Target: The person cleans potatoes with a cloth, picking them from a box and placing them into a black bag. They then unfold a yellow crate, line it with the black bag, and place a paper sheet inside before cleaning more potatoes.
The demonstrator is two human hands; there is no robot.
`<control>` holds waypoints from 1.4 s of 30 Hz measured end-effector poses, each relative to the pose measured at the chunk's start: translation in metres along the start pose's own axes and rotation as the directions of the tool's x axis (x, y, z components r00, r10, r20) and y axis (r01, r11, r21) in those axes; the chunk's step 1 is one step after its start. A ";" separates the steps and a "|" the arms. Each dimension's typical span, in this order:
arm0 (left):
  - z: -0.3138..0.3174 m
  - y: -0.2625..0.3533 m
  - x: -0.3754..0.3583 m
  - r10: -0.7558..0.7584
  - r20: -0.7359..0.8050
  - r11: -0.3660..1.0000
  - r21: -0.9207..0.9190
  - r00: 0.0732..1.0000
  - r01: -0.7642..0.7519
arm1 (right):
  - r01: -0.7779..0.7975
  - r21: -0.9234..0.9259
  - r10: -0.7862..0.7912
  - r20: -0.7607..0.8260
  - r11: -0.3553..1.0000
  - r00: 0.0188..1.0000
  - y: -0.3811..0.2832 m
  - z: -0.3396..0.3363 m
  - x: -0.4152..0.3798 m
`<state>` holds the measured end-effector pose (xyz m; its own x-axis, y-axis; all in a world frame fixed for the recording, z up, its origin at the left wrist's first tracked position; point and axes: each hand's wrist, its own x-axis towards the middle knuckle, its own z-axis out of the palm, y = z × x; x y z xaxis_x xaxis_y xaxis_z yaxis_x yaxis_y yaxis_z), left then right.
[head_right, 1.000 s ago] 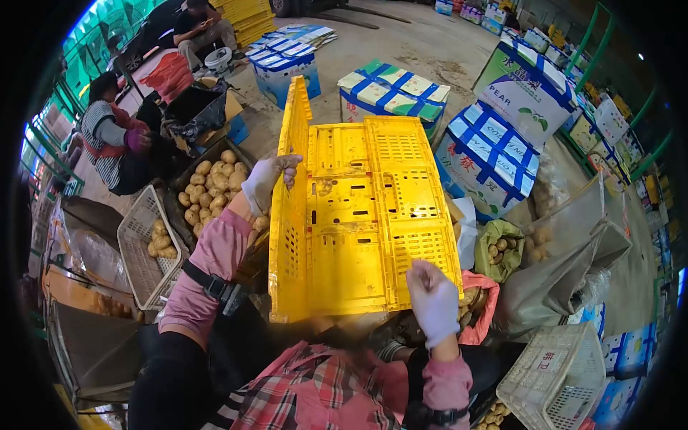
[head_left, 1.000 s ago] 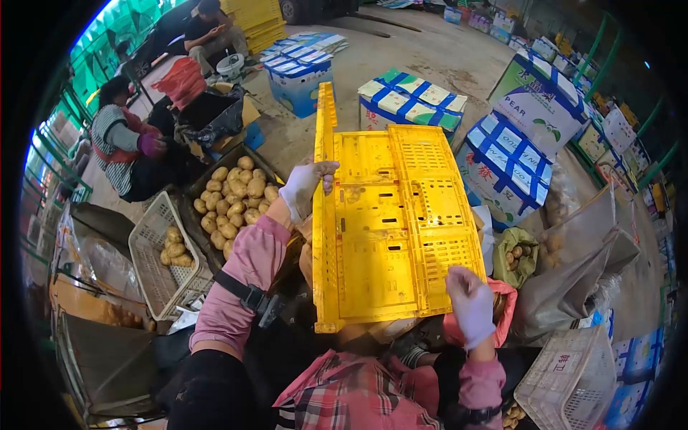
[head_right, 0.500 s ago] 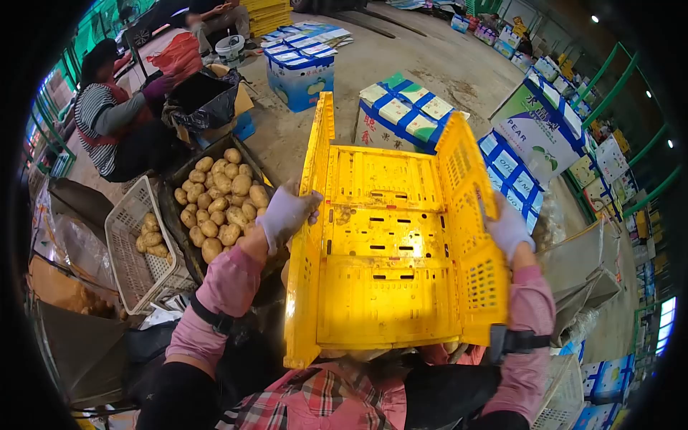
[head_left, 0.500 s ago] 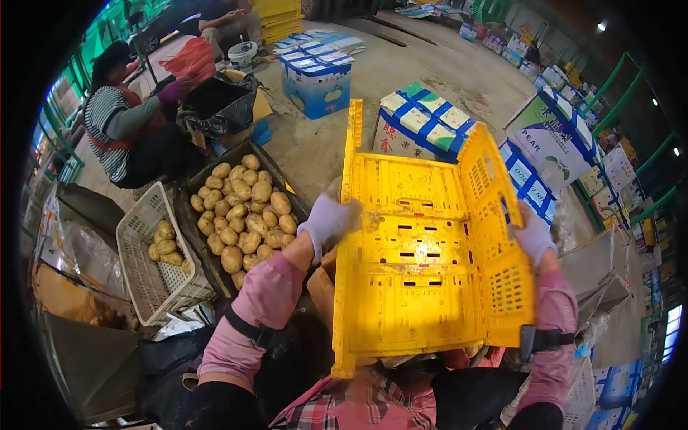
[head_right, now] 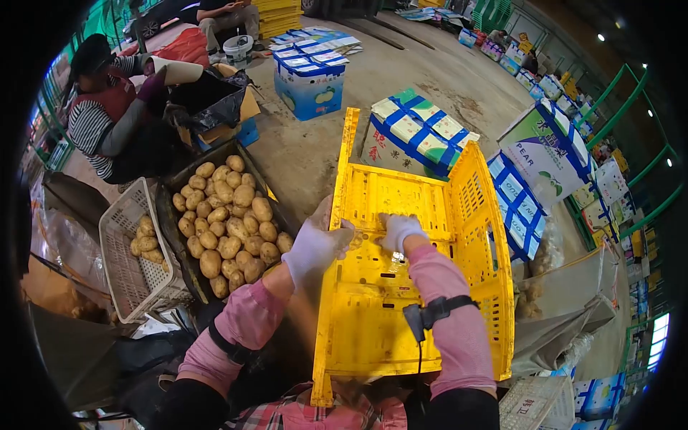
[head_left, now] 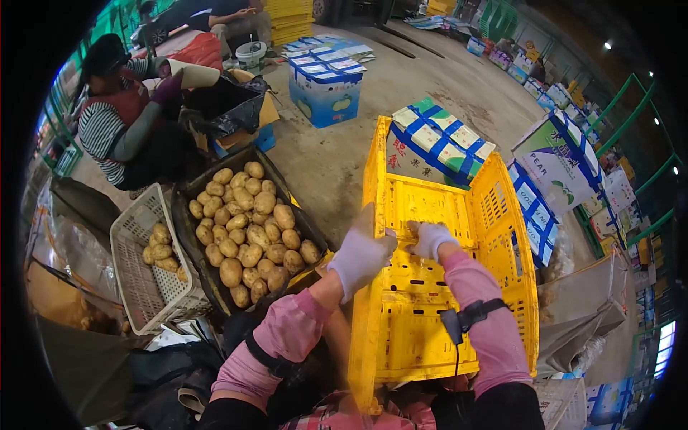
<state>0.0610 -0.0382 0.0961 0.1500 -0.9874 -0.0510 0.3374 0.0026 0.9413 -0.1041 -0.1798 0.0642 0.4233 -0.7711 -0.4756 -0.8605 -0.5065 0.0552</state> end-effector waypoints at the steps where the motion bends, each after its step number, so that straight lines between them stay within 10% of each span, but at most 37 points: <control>1: 0.002 0.007 -0.003 -0.019 0.004 1.000 -0.017 1.000 0.019 | 0.041 0.032 -0.031 -0.256 0.999 0.966 0.000 0.044 0.007; 4: 0.002 0.003 -0.002 -0.021 -0.029 0.995 0.097 0.999 0.023 | 0.077 0.095 -0.016 -0.521 0.992 0.853 0.020 0.080 0.017; 10: -0.007 0.005 -0.002 -0.090 0.062 0.995 0.057 0.994 0.087 | 0.108 -0.223 -0.214 -0.534 0.969 0.818 0.045 0.018 0.027; 14: 0.000 0.010 0.001 -0.098 0.108 0.969 0.237 0.989 0.070 | -0.246 0.139 0.246 -0.840 0.959 0.483 0.099 -0.106 0.118; 17: 0.002 0.026 0.012 -0.118 0.089 0.965 0.246 0.989 0.093 | -0.277 0.221 0.349 -0.711 0.935 0.610 0.085 -0.113 0.140; 21: 0.007 0.014 -0.001 -0.064 0.024 0.957 0.286 0.998 0.055 | 0.130 0.165 0.112 -0.933 0.978 0.341 0.025 -0.061 0.095; 23: 0.005 -0.008 0.009 -0.033 0.047 0.996 0.084 0.998 0.029 | 0.226 0.484 0.080 -0.533 0.845 0.842 -0.007 -0.028 0.017; 25: 0.006 0.000 0.003 -0.121 0.046 0.992 -0.035 0.992 0.123 | 0.009 0.429 0.003 -0.027 0.903 1.000 -0.028 -0.003 -0.052; 31: 0.008 -0.003 0.008 0.006 0.069 0.994 -0.105 0.998 0.001 | -0.005 0.291 0.063 -0.189 0.957 0.980 -0.019 0.104 -0.092; 42: 0.010 -0.003 0.012 -0.073 -0.018 0.997 -0.027 0.997 0.072 | 0.132 0.507 -0.153 -0.001 0.852 0.988 -0.052 0.016 -0.297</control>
<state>0.0522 -0.0518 0.0958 0.1420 -0.9819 -0.1254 0.3721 -0.0645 0.9260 -0.1894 0.0817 0.1880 0.5501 -0.6850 -0.4776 -0.8207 -0.3375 -0.4611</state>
